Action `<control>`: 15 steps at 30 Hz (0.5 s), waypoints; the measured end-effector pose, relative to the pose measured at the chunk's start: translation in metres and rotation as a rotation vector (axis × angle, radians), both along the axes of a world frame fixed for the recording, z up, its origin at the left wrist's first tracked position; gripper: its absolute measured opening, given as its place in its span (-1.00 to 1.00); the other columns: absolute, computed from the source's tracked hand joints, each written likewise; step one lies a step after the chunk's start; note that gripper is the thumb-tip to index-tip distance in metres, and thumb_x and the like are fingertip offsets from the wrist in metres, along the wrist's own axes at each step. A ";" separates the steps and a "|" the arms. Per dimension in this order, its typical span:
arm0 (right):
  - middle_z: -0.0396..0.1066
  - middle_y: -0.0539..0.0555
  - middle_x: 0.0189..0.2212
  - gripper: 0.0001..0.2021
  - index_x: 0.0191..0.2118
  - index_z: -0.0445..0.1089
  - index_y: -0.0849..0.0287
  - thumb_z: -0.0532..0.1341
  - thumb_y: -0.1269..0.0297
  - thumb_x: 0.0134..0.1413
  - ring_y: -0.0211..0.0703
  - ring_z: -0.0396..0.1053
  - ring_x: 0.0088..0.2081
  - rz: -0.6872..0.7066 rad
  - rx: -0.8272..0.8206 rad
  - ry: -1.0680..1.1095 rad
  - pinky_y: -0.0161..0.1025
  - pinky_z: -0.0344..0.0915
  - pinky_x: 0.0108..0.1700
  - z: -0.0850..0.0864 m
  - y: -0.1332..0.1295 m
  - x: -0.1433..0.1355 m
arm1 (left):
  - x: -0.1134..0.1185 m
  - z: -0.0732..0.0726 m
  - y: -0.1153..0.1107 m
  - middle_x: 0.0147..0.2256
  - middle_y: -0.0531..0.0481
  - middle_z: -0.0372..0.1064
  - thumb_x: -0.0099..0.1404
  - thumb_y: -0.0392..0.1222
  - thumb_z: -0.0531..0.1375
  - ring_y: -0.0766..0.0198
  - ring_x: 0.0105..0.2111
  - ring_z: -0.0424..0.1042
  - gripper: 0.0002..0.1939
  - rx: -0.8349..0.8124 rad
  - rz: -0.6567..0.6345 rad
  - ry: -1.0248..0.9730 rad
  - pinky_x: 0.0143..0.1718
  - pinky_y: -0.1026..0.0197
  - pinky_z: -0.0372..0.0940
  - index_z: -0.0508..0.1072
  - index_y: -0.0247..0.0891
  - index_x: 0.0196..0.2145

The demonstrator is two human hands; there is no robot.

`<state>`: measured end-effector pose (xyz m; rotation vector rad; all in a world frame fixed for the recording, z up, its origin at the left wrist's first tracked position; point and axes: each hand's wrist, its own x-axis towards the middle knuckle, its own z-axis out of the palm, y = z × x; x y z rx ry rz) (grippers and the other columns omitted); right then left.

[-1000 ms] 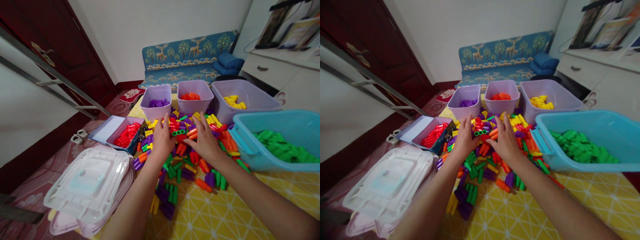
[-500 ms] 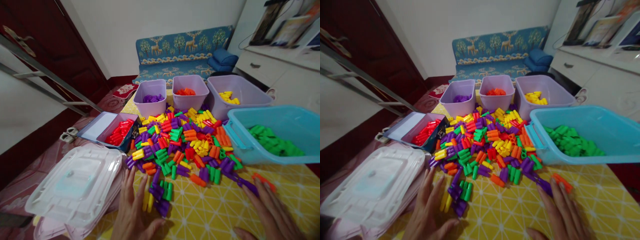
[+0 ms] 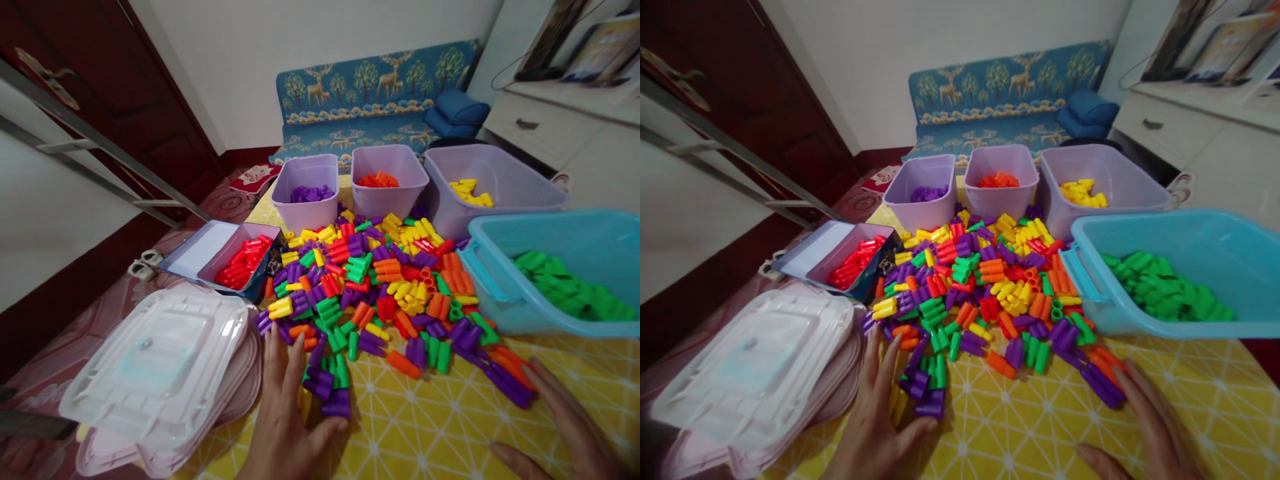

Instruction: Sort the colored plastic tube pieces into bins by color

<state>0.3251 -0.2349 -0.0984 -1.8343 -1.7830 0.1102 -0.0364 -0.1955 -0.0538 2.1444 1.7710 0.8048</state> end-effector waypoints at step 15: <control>-0.25 0.16 0.38 -0.30 0.35 -0.17 -0.04 0.16 0.21 0.16 0.17 -0.15 0.35 0.283 -0.012 0.158 0.12 0.26 0.16 0.027 0.084 -0.111 | 0.036 0.001 0.022 0.38 -0.12 -0.51 0.04 -0.17 0.34 -0.34 0.33 -0.40 -0.12 0.005 -0.132 0.023 0.16 -0.49 -0.06 0.07 0.00 0.27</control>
